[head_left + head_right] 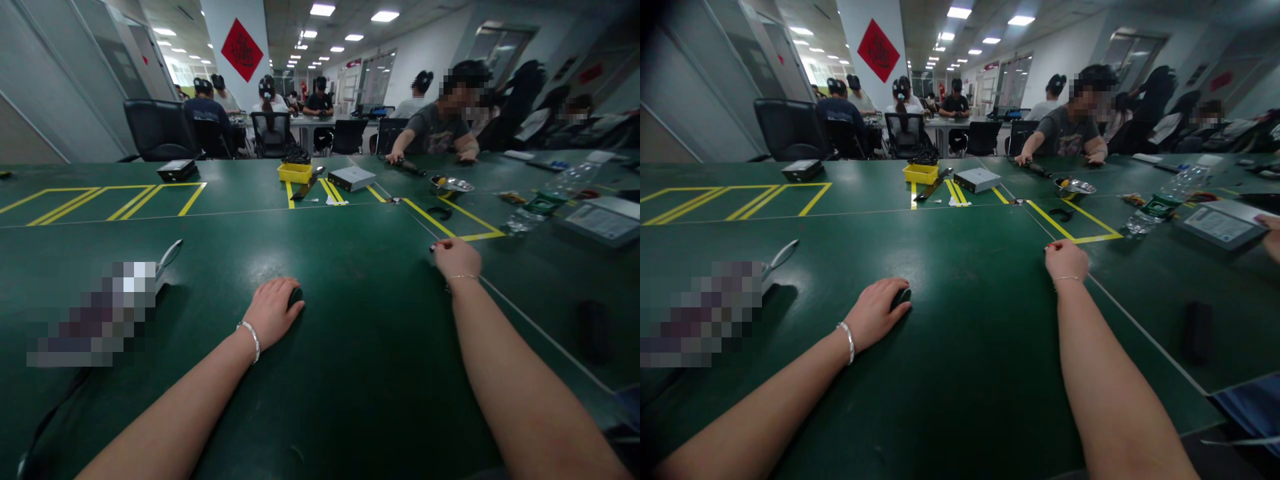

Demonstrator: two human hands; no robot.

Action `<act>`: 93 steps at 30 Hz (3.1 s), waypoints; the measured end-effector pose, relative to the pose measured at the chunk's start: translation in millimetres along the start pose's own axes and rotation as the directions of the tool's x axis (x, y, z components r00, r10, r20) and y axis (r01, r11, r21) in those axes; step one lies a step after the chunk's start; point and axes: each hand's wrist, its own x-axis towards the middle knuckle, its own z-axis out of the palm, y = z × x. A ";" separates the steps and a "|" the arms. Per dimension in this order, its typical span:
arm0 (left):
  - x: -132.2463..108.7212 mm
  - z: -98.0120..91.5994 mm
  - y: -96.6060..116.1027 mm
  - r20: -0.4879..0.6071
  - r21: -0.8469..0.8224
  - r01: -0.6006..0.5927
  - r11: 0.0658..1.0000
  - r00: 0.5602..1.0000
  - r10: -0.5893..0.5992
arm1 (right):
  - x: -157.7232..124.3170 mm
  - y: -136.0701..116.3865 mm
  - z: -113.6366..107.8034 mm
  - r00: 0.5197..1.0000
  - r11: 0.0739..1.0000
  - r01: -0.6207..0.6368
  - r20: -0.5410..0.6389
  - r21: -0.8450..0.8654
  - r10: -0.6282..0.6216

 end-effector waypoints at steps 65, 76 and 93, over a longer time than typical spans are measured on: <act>0.5 -3.3 -2.1 0.013 0.024 -0.017 1.000 1.000 0.017 | -66.0 -71.3 9.3 0.667 0.674 0.722 0.102 0.154 -0.738; 4.1 -6.1 0.6 0.033 0.062 -0.056 0.997 0.998 0.054 | -179.0 -125.5 25.8 0.161 0.221 0.890 0.180 0.399 -0.970; 1.2 -9.2 0.5 0.004 -0.005 -0.059 0.998 0.998 0.059 | 27.4 42.8 21.8 0.989 0.979 0.079 0.140 -0.186 -0.053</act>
